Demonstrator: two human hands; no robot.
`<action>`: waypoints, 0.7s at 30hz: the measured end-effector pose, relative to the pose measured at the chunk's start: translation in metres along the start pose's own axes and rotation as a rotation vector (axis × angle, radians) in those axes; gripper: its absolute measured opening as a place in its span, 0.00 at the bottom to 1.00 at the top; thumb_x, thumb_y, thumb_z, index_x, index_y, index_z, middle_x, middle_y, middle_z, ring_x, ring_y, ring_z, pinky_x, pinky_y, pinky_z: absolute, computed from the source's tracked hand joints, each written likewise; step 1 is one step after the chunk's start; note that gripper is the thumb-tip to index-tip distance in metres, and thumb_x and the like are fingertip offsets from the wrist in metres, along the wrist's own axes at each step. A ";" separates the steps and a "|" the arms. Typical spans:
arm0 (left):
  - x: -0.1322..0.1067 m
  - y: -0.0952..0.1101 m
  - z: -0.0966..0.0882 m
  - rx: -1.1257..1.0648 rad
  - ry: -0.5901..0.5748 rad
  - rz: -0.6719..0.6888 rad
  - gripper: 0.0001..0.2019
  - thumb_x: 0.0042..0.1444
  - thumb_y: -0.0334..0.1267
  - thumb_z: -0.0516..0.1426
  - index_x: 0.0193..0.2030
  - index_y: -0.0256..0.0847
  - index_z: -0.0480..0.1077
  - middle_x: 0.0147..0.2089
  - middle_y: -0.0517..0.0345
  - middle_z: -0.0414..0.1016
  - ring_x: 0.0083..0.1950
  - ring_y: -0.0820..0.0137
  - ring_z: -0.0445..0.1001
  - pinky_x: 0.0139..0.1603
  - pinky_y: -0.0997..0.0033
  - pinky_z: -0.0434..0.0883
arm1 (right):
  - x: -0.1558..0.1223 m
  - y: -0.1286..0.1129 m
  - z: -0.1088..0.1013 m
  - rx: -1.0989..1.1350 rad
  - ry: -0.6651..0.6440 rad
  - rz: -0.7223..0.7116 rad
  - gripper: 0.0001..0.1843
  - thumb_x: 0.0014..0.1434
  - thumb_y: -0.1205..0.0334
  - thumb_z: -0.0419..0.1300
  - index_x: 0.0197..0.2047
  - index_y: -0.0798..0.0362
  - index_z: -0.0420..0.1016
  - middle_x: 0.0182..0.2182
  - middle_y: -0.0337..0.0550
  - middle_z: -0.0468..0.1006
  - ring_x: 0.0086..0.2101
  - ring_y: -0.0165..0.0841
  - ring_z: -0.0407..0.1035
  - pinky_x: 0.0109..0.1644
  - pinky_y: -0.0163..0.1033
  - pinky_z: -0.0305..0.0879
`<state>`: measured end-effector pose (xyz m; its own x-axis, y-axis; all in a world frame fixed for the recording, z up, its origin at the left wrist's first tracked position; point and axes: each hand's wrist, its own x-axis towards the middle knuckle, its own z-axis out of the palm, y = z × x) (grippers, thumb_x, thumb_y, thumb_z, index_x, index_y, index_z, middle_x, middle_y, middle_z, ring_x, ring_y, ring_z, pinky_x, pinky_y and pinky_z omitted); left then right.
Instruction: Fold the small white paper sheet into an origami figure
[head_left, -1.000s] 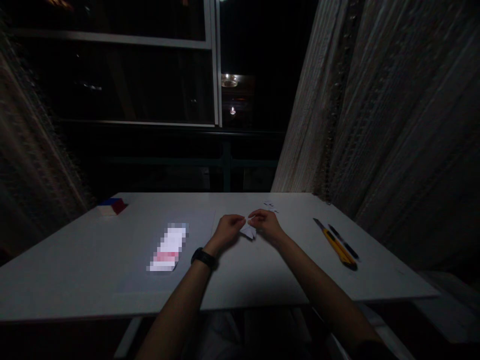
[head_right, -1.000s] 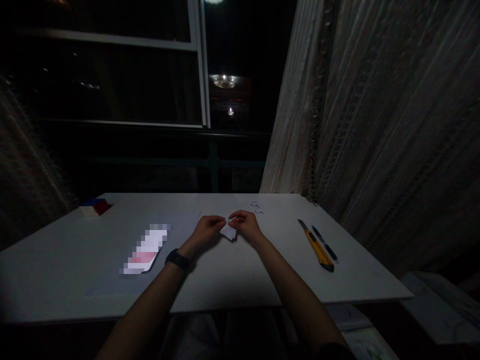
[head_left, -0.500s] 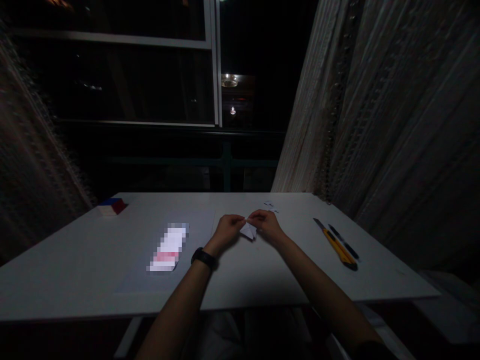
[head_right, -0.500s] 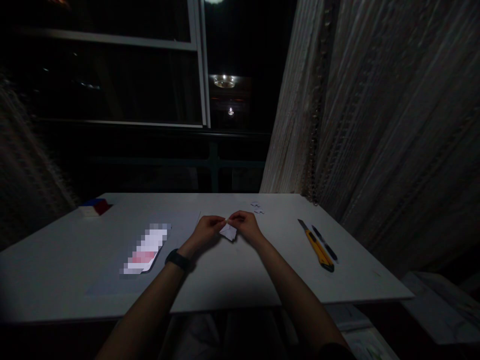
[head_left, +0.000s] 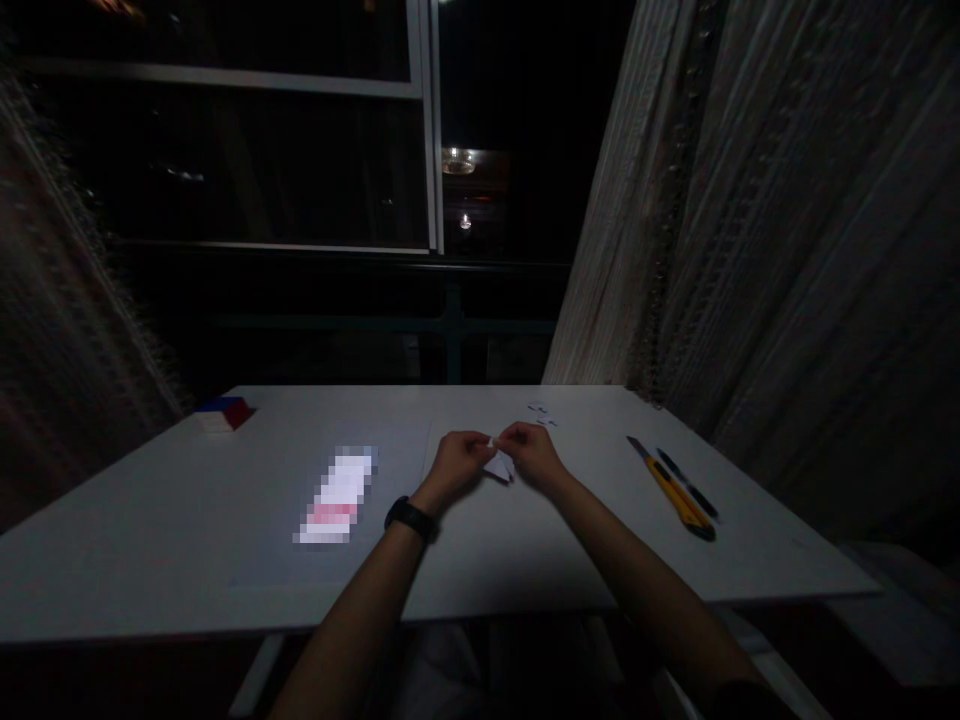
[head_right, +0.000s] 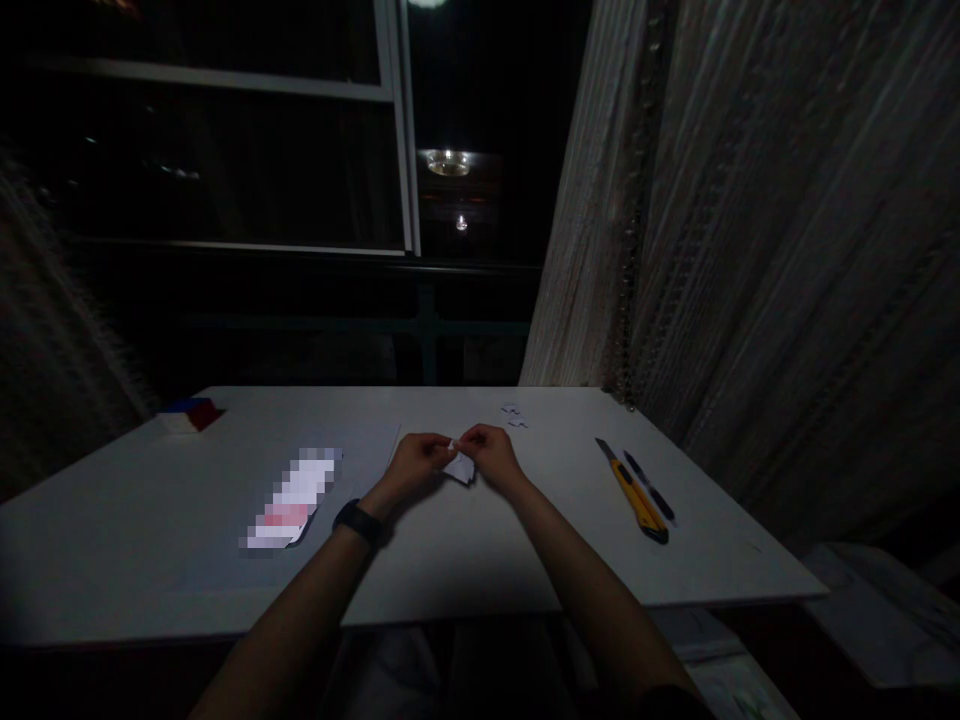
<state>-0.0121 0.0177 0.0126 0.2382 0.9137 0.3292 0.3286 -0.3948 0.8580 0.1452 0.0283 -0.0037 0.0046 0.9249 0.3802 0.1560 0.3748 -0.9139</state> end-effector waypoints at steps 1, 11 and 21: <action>0.000 0.000 0.000 0.000 -0.003 0.002 0.15 0.44 0.41 0.58 0.33 0.30 0.75 0.26 0.53 0.74 0.27 0.71 0.69 0.28 0.73 0.64 | 0.000 0.001 0.000 -0.012 0.005 -0.007 0.10 0.40 0.58 0.65 0.21 0.55 0.71 0.18 0.38 0.71 0.22 0.29 0.65 0.26 0.34 0.59; 0.001 -0.003 0.002 -0.106 -0.080 -0.009 0.17 0.43 0.42 0.59 0.36 0.30 0.75 0.29 0.52 0.75 0.28 0.71 0.70 0.30 0.73 0.65 | -0.002 -0.003 0.003 -0.068 0.066 -0.022 0.10 0.40 0.59 0.63 0.20 0.54 0.68 0.17 0.37 0.70 0.21 0.29 0.64 0.25 0.33 0.58; 0.002 0.001 0.002 -0.178 -0.086 -0.044 0.21 0.40 0.45 0.61 0.39 0.30 0.74 0.25 0.55 0.73 0.25 0.73 0.66 0.27 0.74 0.61 | -0.003 -0.009 0.003 0.103 0.040 -0.002 0.17 0.36 0.58 0.66 0.28 0.51 0.64 0.12 0.28 0.63 0.15 0.25 0.57 0.19 0.31 0.52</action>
<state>-0.0091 0.0189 0.0136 0.3067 0.9151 0.2617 0.1751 -0.3245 0.9295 0.1411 0.0221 0.0034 0.0445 0.9215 0.3859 0.0535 0.3835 -0.9220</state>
